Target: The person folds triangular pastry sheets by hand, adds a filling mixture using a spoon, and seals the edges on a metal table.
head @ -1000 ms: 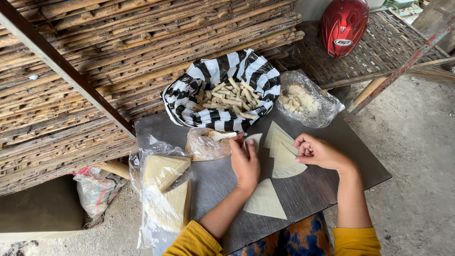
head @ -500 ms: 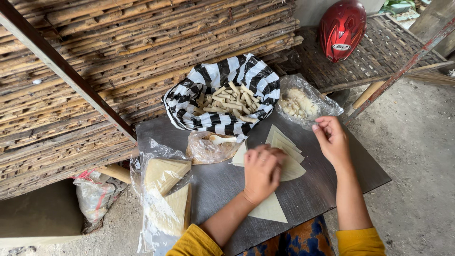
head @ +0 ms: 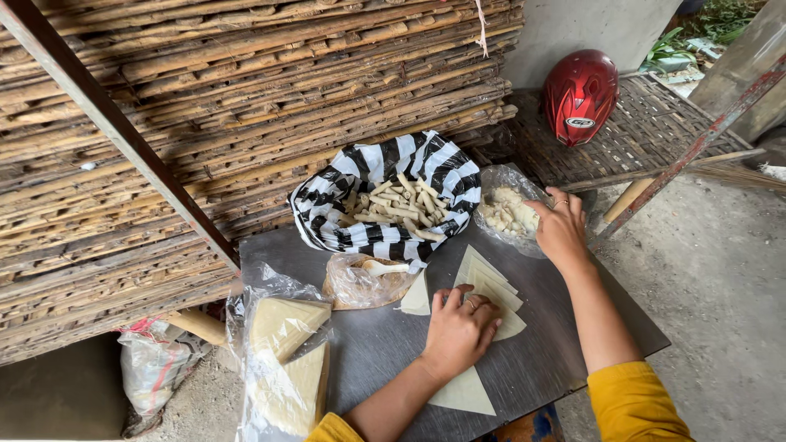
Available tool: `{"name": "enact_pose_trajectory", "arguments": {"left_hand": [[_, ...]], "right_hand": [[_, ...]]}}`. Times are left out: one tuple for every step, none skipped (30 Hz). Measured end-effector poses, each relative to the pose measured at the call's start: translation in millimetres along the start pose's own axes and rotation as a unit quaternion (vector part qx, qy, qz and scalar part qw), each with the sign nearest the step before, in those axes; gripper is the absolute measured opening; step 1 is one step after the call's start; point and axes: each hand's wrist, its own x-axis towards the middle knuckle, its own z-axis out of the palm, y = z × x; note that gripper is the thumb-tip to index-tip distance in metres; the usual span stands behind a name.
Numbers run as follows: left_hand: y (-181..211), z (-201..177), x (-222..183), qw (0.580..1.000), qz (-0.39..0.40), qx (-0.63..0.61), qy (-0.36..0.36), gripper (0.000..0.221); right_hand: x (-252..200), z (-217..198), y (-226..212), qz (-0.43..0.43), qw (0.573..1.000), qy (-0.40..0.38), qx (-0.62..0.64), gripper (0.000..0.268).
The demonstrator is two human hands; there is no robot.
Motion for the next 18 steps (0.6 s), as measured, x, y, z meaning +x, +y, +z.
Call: {"name": "enact_pose_trajectory", "arguments": {"left_hand": [[-1,1,0,1.0,-0.002,0.003,0.001,0.018],[-2,1,-1,1.0,-0.004,0.008,-0.001,0.018],[-2,2,-2,1.0,-0.004,0.006,0.001,0.018],[-3,2,-2,1.0,-0.003,0.004,0.004,0.018],[-3,3,-2,1.0,-0.002,0.002,0.006,0.017],[-3,3,-2,1.0,-0.001,0.005,0.002,0.017],[-3,4,-2,1.0,0.0,0.008,-0.001,0.017],[-3,4,-2,1.0,0.001,0.012,-0.003,0.017],[-3,4,-2,1.0,-0.001,0.012,-0.009,0.016],[-3,4,-3,1.0,-0.001,0.012,-0.013,0.016],[-3,5,-3,1.0,-0.002,0.012,-0.018,0.016],[-3,5,-2,1.0,-0.001,0.014,-0.017,0.016],[-3,6,-2,1.0,-0.001,0.016,-0.017,0.016],[-3,6,-2,1.0,-0.002,0.018,-0.017,0.016],[-3,6,-1,1.0,-0.004,0.018,-0.02,0.016],[-3,6,-2,1.0,-0.006,0.018,-0.025,0.015],[-3,5,-2,0.999,-0.009,0.018,-0.029,0.015],[-3,5,-1,1.0,-0.007,0.016,-0.022,0.015]], "right_hand": [[-2,1,1,-0.001,0.999,-0.005,-0.032,0.057],[-3,3,-1,0.007,0.999,-0.02,-0.027,0.057],[-3,5,-1,0.015,0.999,-0.034,-0.022,0.058],[-2,6,0,0.024,0.998,-0.048,-0.017,0.058],[-2,9,2,0.016,0.998,-0.044,-0.03,0.058],[-1,13,3,0.009,0.998,-0.04,-0.042,0.057],[-2,18,4,0.003,0.998,-0.036,-0.055,0.057],[-1,23,4,-0.002,0.998,-0.032,-0.056,0.056],[0,28,3,-0.007,0.998,-0.029,-0.057,0.055],[1,30,3,-0.011,0.998,-0.024,-0.059,0.054],[1,29,4,-0.008,0.998,-0.03,-0.047,0.054],[0,28,3,-0.006,0.999,-0.034,-0.035,0.053],[1,25,1,-0.005,0.999,-0.039,-0.024,0.053],[1,21,-1,0.003,0.999,-0.048,-0.004,0.051],[0,16,-3,0.011,0.998,-0.057,0.016,0.049],[-1,11,-5,0.019,0.997,-0.067,0.036,0.048],[-1,7,-7,0.011,0.998,-0.043,0.048,0.045],[-2,2,-9,0.004,0.998,-0.019,0.059,0.043]]}}
